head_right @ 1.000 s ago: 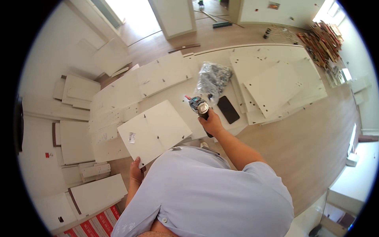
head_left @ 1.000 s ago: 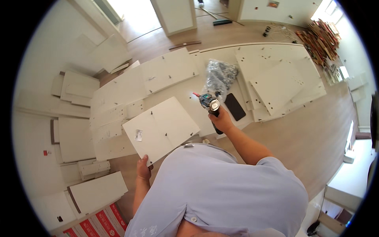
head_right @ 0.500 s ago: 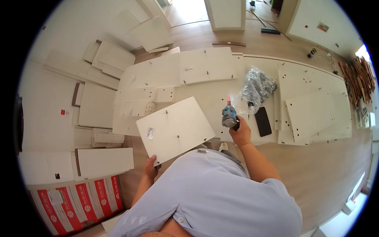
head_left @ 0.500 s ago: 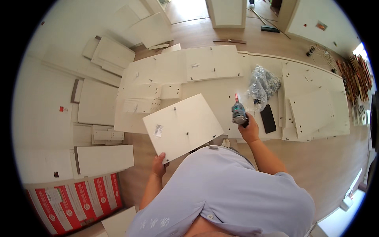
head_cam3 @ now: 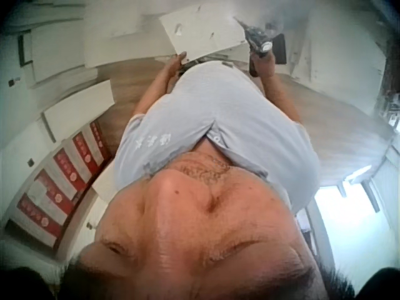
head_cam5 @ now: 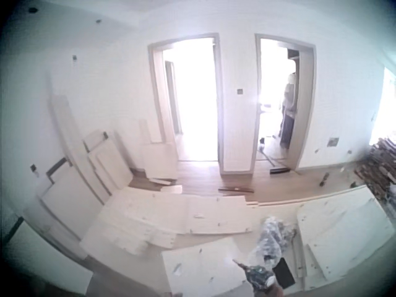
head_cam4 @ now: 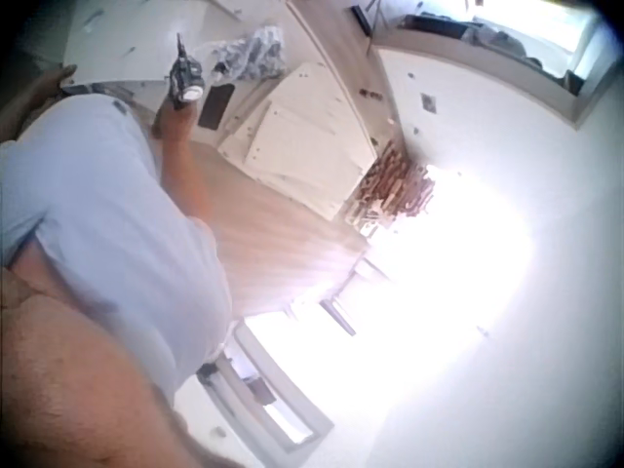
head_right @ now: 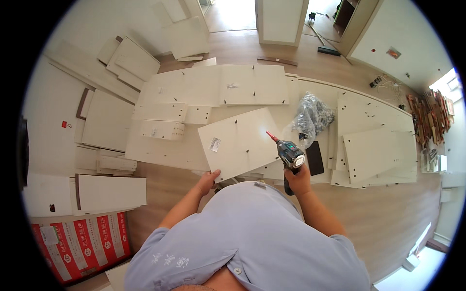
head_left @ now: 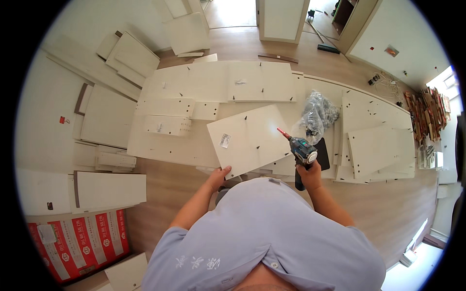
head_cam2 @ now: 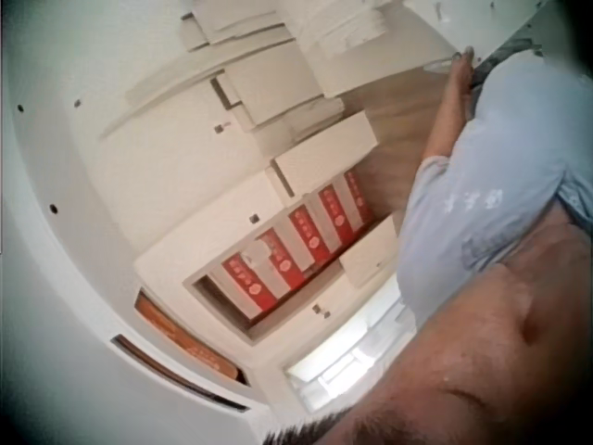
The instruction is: The person attaches components to white boards using a power drill, picking up small hardware items from a bag and driving screws into pre-drilled holes.
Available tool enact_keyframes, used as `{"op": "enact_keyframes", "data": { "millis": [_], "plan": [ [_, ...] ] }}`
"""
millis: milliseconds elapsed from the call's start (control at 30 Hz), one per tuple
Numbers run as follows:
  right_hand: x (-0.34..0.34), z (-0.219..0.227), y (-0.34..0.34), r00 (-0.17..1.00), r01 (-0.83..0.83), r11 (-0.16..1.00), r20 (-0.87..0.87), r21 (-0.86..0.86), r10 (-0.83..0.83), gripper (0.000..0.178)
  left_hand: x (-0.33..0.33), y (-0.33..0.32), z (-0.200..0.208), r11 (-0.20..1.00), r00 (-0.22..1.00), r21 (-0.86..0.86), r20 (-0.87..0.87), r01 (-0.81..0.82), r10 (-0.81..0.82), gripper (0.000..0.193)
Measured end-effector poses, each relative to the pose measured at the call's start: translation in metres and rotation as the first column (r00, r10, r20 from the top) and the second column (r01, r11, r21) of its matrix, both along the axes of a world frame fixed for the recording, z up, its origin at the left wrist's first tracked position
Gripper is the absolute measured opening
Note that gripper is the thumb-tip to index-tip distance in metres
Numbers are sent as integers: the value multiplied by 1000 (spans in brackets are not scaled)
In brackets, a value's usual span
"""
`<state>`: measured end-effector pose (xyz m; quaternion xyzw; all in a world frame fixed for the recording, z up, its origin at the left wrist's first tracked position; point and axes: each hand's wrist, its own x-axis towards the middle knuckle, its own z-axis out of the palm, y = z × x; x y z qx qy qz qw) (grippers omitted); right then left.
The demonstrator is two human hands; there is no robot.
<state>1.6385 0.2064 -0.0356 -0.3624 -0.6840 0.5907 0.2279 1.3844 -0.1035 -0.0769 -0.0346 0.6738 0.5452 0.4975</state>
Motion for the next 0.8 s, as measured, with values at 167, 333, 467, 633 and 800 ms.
{"op": "enact_keyframes", "data": {
  "millis": [167, 333, 467, 633, 800],
  "plan": [
    [10, 3, -6, 1000, -8, 1000, 11, -14, 8, 32, -19, 22, -44, 848, 841, -252, -169, 467, -513, 50],
    [-4, 17, -19, 998, -21, 975, -68, -223, 6, 30, -31, 43, 1, 546, 506, -522, -232, 656, -830, 50],
    [-28, 20, -34, 992, -96, 926, -106, -365, 61, 29, -63, 7, 10, 961, 964, -95, 82, 261, -254, 37],
    [-58, 30, -66, 973, -227, 894, -130, -386, 191, 30, -99, -35, 31, 964, 951, 246, 309, -97, 17, 19],
    [-102, 64, -102, 927, -374, 844, -132, -385, 351, 31, -145, -55, 47, 929, 942, 311, 321, -199, 95, 12]
  ]
}}
